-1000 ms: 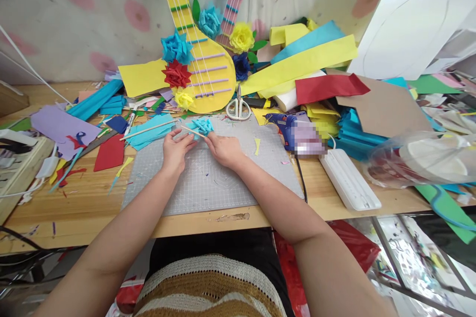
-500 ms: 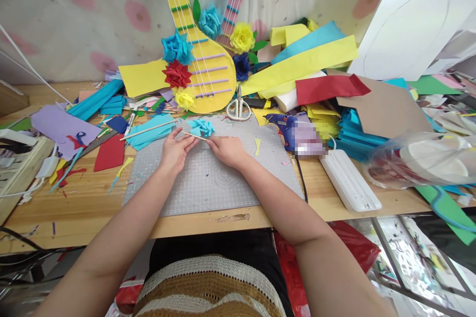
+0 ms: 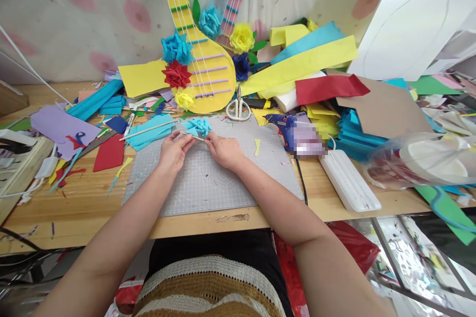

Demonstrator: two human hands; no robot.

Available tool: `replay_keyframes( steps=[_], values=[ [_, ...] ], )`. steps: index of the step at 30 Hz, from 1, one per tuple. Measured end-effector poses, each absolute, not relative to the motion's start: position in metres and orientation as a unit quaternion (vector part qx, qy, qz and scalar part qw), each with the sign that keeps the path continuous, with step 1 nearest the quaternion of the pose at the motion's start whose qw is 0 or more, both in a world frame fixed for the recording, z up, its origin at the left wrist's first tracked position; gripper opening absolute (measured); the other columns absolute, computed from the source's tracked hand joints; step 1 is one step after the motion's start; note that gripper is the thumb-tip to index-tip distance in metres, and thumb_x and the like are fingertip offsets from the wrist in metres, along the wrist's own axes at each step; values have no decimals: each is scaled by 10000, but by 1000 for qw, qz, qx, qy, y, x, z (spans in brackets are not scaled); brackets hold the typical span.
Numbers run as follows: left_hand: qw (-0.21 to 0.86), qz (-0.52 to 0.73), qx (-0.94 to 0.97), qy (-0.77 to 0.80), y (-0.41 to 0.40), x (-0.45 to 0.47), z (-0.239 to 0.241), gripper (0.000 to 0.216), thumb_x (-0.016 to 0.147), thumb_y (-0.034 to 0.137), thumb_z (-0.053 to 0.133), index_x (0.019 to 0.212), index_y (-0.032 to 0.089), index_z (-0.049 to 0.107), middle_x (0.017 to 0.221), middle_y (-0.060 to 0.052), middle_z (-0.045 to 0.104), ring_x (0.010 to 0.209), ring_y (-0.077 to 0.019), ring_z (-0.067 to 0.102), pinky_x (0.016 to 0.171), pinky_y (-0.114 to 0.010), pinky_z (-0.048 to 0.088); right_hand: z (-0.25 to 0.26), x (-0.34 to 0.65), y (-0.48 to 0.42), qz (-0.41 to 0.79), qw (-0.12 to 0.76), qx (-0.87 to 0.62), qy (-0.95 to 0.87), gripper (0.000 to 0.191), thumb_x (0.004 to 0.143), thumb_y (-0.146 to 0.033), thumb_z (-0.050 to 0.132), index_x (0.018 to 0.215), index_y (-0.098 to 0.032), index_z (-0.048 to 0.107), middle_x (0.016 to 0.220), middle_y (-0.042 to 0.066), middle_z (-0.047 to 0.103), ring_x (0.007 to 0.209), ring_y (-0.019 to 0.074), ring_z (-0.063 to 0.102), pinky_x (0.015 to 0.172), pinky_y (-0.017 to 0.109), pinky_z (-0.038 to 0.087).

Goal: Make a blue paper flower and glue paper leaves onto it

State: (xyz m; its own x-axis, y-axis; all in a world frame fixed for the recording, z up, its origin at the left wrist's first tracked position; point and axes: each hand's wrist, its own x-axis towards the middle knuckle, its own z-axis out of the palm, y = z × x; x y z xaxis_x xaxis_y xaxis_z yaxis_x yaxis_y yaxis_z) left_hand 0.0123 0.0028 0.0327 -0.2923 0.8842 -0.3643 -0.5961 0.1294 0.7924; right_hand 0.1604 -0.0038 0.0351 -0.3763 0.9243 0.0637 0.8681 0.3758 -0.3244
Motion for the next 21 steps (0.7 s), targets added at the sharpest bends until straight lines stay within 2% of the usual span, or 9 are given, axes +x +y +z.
replay_keyframes(
  steps=[4,12,21],
  values=[
    [565,652,129,490,4,12,31,419,641,-70,599,848,189,343,645,43,608,600,-94,638,751,-296,540,35,157,-6,121,153,-548,-814,274,914,-364,311,1020,-194,499,929,33,670,783,174,607,572,254,307],
    [554,651,108,508,2,14,34,462,626,-42,635,844,203,309,659,29,622,595,-126,645,741,-321,537,33,151,-6,110,91,-562,-814,342,936,-367,227,1008,-194,513,940,59,675,780,191,617,582,265,306],
    [611,599,134,500,1,11,36,244,684,-19,592,780,148,443,609,-6,629,584,-117,635,761,-310,522,34,152,-6,130,72,-576,-804,327,934,-330,232,1018,-194,517,954,64,672,796,194,620,616,261,336]
  ],
)
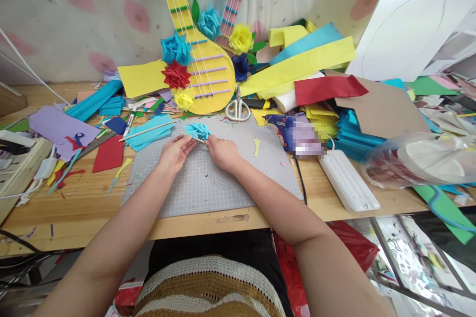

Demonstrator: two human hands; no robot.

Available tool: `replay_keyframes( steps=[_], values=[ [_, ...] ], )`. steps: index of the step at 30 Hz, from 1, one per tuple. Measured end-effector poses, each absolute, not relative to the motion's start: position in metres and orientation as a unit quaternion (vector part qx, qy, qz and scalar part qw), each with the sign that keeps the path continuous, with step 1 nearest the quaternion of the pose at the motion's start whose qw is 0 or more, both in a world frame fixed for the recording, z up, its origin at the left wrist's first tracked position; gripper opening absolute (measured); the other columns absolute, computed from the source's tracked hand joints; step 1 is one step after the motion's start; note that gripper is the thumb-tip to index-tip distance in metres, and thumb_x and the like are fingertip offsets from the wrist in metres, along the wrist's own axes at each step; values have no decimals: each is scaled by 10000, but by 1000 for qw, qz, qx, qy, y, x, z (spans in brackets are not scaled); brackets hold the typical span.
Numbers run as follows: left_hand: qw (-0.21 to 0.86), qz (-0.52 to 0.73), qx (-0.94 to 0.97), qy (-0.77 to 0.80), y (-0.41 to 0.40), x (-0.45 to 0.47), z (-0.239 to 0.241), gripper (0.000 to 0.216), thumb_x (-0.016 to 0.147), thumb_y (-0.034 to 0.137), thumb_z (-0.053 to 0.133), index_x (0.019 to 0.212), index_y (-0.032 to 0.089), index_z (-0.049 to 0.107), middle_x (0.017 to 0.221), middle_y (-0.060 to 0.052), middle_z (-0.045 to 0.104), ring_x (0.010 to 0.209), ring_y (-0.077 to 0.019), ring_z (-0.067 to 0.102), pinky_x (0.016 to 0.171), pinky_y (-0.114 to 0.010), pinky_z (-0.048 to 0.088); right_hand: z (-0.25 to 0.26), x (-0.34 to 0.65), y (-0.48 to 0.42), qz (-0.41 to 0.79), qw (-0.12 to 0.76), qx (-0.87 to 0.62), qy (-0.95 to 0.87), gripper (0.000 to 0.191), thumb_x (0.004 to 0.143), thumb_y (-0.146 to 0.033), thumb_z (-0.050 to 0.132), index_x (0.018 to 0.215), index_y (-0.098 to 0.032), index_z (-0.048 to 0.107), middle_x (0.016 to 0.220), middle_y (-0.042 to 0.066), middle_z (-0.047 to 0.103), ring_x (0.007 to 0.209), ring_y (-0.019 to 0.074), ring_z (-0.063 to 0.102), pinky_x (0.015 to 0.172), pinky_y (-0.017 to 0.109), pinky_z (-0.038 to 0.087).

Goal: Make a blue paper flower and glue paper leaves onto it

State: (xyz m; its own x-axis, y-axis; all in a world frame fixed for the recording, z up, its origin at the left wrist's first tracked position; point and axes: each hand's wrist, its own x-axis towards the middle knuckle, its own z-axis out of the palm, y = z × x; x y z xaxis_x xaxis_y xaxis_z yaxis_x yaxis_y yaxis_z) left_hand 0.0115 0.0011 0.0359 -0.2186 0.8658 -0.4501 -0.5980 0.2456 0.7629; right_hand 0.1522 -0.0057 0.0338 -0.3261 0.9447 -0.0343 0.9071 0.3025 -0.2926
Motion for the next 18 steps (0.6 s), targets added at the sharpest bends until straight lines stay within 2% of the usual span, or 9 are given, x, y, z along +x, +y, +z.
replay_keyframes(
  steps=[4,8,13,18],
  values=[
    [590,601,136,521,1,11,36,263,672,-16,608,792,153,446,617,4,625,564,-100,618,655,-245,515,31,152,-7,139,94,-557,-813,327,929,-378,251,1072,-188,476,924,64,672,789,190,618,633,261,352],
    [557,607,142,550,1,11,37,342,655,6,637,790,182,377,636,3,618,579,-112,616,573,-220,496,29,149,-8,146,104,-565,-805,325,934,-370,241,1112,-173,429,912,67,673,776,188,618,623,262,351],
    [529,605,146,576,1,13,37,459,598,27,693,798,205,321,597,56,542,545,-102,584,556,-223,494,29,149,-7,132,79,-570,-807,336,940,-360,210,1049,-182,473,918,76,672,796,193,618,610,259,337],
    [530,612,141,569,0,14,38,486,569,27,708,764,211,303,598,75,515,510,-83,551,571,-240,507,31,148,-8,137,79,-567,-808,324,943,-347,210,1020,-192,484,957,68,665,808,175,614,622,250,336]
  ],
)
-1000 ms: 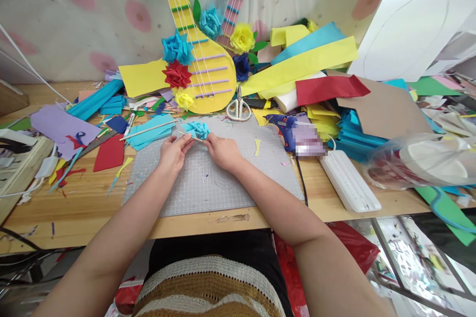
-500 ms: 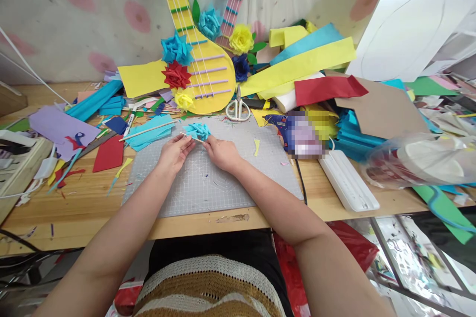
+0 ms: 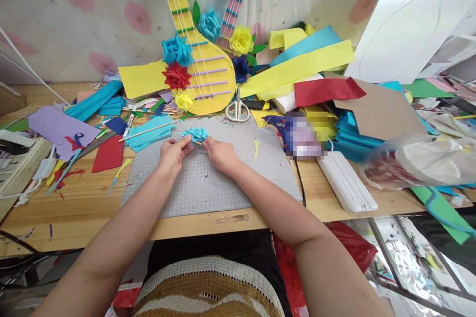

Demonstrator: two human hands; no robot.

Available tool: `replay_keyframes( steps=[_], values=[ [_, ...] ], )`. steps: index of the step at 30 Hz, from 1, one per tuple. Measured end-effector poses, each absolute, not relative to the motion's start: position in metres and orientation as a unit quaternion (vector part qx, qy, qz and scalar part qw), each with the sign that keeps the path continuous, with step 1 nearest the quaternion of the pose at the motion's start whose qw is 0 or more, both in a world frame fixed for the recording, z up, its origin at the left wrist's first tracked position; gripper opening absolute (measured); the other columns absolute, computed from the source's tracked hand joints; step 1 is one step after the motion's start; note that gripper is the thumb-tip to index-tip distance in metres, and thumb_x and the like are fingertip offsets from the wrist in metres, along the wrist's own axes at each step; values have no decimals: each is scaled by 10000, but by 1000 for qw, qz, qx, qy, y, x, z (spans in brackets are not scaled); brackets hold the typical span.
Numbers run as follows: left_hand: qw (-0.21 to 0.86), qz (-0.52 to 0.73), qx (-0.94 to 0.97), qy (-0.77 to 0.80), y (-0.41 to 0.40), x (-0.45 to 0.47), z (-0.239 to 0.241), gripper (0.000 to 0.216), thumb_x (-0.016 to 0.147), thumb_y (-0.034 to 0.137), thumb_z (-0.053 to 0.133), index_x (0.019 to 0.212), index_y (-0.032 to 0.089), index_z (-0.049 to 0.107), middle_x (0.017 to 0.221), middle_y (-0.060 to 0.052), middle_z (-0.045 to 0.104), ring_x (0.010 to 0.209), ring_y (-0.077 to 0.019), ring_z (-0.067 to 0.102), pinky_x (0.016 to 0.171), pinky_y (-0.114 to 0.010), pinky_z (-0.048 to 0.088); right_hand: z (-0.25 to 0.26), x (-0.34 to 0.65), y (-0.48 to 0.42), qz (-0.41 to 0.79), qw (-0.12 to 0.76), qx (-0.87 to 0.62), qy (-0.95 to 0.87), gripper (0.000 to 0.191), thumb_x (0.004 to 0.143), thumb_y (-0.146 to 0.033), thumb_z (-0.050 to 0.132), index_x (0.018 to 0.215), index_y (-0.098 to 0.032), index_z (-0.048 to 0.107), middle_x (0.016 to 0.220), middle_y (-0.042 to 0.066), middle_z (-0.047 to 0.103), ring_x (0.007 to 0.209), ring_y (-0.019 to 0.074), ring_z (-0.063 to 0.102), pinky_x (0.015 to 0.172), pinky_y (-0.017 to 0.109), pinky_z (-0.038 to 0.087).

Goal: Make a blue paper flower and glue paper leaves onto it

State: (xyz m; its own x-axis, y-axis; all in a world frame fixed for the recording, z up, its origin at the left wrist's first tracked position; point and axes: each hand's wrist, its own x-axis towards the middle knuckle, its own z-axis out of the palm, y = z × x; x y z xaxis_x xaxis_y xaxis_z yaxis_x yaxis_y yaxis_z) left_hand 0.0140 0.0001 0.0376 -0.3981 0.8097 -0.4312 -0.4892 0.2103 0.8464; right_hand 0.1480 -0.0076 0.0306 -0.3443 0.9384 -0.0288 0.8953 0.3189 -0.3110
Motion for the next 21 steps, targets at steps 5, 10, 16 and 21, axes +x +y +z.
replay_keyframes(
  steps=[5,10,16,21],
  values=[
    [538,606,152,566,0,13,37,459,598,52,704,766,207,306,617,52,546,545,-92,571,574,-248,520,30,148,-9,152,129,-568,-798,297,920,-401,291,1035,-181,456,888,54,672,752,175,615,605,248,333],
    [563,592,165,553,-1,11,36,373,630,75,694,794,183,377,658,-6,603,612,-128,614,580,-261,526,29,150,-8,149,134,-581,-789,283,917,-390,301,991,-180,476,858,57,672,725,181,611,591,253,323],
    [562,593,165,552,-2,12,36,355,631,51,672,821,178,401,677,-18,624,642,-146,631,573,-261,523,30,153,-6,146,153,-582,-785,266,906,-390,331,1001,-186,473,893,46,674,737,173,613,590,254,324],
    [571,595,177,537,-3,14,39,286,650,59,645,842,166,462,681,-4,621,646,-129,630,562,-225,507,27,156,-6,142,172,-561,-797,262,901,-384,345,994,-181,481,874,38,677,739,165,614,602,248,328]
  ],
)
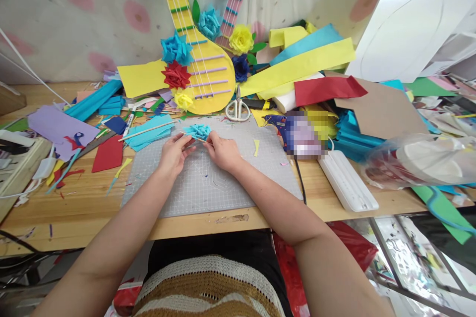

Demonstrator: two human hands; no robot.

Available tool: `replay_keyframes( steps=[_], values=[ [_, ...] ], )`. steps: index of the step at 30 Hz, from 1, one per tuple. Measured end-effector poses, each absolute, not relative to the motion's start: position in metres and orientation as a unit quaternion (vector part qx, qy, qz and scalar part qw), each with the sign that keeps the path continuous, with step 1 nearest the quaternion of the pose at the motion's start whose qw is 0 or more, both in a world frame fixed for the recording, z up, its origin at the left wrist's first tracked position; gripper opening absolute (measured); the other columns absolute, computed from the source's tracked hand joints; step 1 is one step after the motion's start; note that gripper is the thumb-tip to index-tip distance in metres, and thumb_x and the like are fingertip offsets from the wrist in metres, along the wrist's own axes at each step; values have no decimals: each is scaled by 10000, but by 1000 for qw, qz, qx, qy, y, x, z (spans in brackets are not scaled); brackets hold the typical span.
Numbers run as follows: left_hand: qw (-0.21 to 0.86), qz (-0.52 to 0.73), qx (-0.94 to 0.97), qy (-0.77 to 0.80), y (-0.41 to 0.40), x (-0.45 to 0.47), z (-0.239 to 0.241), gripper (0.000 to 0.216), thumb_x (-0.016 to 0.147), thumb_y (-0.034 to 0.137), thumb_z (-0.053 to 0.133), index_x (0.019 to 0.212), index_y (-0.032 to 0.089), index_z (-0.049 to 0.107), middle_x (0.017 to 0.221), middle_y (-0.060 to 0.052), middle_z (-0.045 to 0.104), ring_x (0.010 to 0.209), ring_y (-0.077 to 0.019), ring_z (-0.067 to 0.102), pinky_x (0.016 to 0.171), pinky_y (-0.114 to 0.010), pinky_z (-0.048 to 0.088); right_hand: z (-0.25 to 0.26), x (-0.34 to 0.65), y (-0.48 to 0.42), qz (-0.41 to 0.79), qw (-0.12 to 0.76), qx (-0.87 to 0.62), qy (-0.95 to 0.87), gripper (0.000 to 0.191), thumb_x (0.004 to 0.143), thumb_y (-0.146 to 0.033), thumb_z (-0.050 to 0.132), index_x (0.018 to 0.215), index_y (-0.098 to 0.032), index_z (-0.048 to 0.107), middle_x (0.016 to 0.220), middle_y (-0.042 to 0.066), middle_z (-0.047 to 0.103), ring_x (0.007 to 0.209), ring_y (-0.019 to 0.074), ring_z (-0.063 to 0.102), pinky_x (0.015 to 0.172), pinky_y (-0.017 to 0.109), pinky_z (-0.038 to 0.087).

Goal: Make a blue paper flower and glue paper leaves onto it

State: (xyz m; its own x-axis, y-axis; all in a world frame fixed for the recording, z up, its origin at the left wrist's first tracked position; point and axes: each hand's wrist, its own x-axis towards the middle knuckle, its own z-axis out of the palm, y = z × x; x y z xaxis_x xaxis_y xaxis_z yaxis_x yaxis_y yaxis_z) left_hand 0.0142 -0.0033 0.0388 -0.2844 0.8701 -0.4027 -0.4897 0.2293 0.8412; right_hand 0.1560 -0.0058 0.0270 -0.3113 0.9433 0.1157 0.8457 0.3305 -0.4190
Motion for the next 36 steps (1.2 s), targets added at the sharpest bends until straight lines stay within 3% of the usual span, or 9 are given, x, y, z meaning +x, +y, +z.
replay_keyframes(
  steps=[6,22,30,36],
  values=[
    [581,600,180,520,-4,16,40,242,668,54,619,844,164,493,695,16,615,625,-99,619,539,-187,487,27,156,-6,133,171,-560,-800,292,912,-394,314,989,-181,498,868,40,677,754,170,615,609,248,324],
    [602,594,132,517,-4,17,38,275,705,-10,576,843,164,414,635,6,600,598,-101,622,577,-215,535,36,149,-6,90,38,-591,-801,387,945,-372,185,1049,-167,496,892,90,681,784,210,631,590,264,315],
    [582,608,133,523,-3,17,36,315,690,-11,578,782,187,351,617,28,567,616,-107,621,626,-256,544,28,151,-7,127,126,-571,-802,314,913,-417,307,1052,-171,445,868,59,675,735,194,617,570,258,312],
    [557,603,201,534,-3,16,33,387,648,57,633,837,203,328,670,28,585,644,-129,626,627,-291,529,27,152,-4,146,152,-583,-784,279,919,-394,296,975,-185,473,874,60,661,725,178,596,578,255,314]
  ],
)
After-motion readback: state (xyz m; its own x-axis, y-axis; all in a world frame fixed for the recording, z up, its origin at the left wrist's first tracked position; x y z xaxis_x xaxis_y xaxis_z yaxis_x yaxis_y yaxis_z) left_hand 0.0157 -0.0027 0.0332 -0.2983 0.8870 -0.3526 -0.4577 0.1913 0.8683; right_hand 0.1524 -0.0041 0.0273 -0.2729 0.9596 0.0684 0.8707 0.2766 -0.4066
